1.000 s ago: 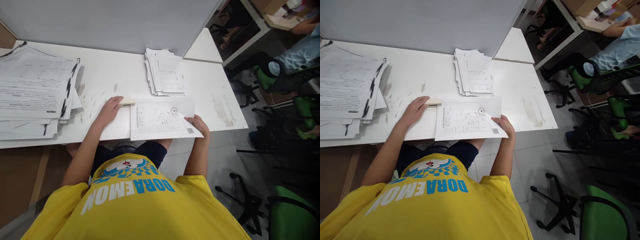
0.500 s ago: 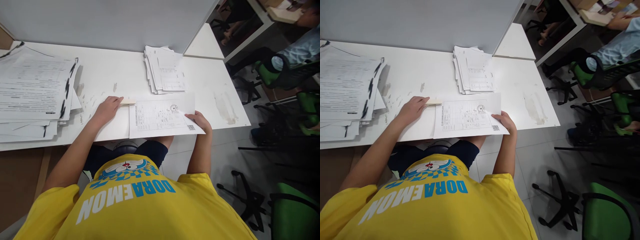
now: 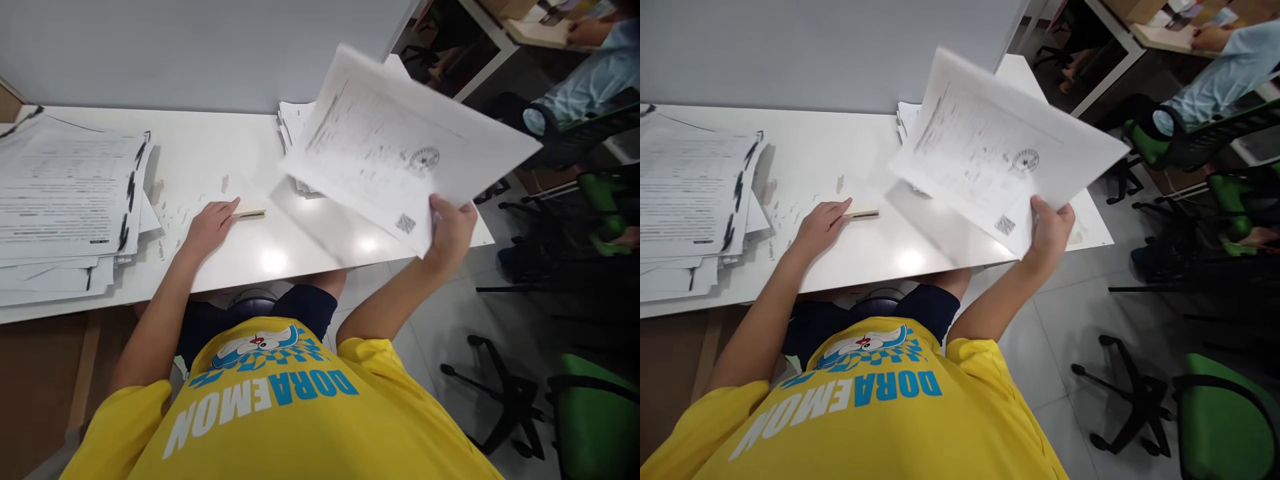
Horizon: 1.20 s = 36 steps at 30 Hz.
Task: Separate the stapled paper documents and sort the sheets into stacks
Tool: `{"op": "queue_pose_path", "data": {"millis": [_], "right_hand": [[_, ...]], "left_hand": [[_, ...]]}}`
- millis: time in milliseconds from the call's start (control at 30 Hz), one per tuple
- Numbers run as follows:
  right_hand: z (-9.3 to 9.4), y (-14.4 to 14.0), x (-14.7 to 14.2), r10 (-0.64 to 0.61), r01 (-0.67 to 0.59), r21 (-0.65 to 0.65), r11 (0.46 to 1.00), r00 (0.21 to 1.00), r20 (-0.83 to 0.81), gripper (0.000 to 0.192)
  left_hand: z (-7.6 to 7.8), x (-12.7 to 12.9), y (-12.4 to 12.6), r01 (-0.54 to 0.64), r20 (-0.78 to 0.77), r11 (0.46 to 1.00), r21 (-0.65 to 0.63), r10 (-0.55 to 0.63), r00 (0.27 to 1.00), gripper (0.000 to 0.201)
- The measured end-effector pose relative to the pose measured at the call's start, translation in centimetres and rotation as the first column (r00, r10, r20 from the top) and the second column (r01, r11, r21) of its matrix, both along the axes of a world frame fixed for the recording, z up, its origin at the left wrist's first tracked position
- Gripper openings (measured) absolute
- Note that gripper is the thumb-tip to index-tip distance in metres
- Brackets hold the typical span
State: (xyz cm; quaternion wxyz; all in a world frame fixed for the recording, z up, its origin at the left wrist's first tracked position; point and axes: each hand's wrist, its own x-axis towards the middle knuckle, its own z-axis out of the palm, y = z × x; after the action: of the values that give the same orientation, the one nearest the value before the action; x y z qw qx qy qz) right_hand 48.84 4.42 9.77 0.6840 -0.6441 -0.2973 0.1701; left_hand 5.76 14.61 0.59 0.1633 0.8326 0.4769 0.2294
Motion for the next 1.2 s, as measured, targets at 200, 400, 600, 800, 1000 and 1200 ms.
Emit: {"op": "queue_pose_path", "data": {"millis": [200,400,600,800,1000,1200], "right_hand": [[-5.6,15.1,-0.8,0.069,-0.06,0.077,0.995,0.99,-0.124,0.025],[-10.9,22.0,-4.1,0.105,-0.105,0.01,0.994,0.982,-0.159,0.025],[-11.5,19.4,-5.5,0.012,-0.027,-0.092,0.995,0.987,-0.16,0.04],[-10.2,16.8,-7.9,-0.043,0.045,-0.242,0.969,0.999,0.014,0.054],[-8.6,14.7,-8.2,-0.091,0.296,-0.581,0.759,0.93,0.355,0.094],[-9.2,9.4,-6.0,-0.337,0.459,-0.42,0.783,0.881,0.333,0.075]], "left_hand": [[0.3,0.2,-0.3,-0.018,0.032,0.999,-0.035,0.019,0.999,0.048],[-0.1,0.0,-0.3,-0.015,0.068,0.999,-0.041,0.018,0.998,0.047],[-0.4,-0.1,-0.2,-0.016,0.086,1.0,-0.013,0.017,0.996,0.046],[-0.5,-0.2,-0.1,-0.022,0.056,1.0,0.009,0.022,0.998,0.045],[-0.9,-0.2,-0.2,-0.021,0.047,1.0,0.018,0.02,0.999,0.045],[1.2,-1.6,-1.5,-0.088,0.051,0.948,0.307,0.076,0.996,0.05]]}}
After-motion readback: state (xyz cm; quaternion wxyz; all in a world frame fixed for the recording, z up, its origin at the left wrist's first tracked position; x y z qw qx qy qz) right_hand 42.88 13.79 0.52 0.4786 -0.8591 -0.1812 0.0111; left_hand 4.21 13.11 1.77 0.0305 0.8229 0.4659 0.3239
